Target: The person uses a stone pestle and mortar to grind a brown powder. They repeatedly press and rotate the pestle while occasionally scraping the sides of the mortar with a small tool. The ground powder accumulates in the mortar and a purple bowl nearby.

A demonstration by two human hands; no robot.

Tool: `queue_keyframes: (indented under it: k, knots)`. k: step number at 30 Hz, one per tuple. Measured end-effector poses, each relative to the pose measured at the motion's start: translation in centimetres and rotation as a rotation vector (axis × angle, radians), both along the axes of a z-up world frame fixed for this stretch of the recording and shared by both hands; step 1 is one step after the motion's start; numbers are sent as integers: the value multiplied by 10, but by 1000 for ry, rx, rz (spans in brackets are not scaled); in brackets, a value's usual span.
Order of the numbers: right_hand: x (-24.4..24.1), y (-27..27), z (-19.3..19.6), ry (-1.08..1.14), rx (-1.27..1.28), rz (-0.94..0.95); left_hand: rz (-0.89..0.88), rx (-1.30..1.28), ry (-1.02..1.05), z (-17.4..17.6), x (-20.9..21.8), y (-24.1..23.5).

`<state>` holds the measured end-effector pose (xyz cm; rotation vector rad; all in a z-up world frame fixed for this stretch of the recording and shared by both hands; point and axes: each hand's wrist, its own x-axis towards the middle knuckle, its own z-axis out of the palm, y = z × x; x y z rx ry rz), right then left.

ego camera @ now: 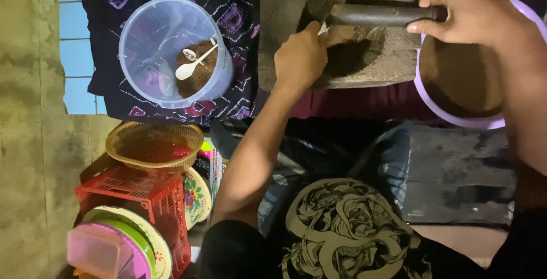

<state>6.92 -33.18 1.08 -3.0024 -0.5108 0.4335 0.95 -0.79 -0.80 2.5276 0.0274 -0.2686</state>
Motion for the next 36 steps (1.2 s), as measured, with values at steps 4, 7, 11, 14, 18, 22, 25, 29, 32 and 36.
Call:
queue_keyframes:
  k: [4,7,11,14,18,22,25,29,32,36]
  knots:
    - [-8,5,8,19,-1,-30,-15,-22,-91,4,-2,1]
    - [-17,3,9,57,77,-38,-24,-60,-63,10,-7,3]
    - [-18,2,15,109,107,-57,-51,-66,-110,7,-8,3]
    - [-18,12,28,230,214,-137,-46,-37,-91,7,-7,3]
    - [-14,14,34,328,278,-186,-43,-2,-23,6,-2,1]
    - [-11,9,27,324,327,-165,-31,-8,-70,-4,-1,-1]
    - [-11,6,22,303,356,-95,-39,58,-127,-6,0,-2]
    - [-15,10,26,311,370,-161,-31,8,-93,2,-4,-1]
    - [-15,11,28,298,346,-147,-28,-21,-103,3,-4,-1]
    - [-17,14,31,297,329,-151,-49,-38,-137,2,-8,1]
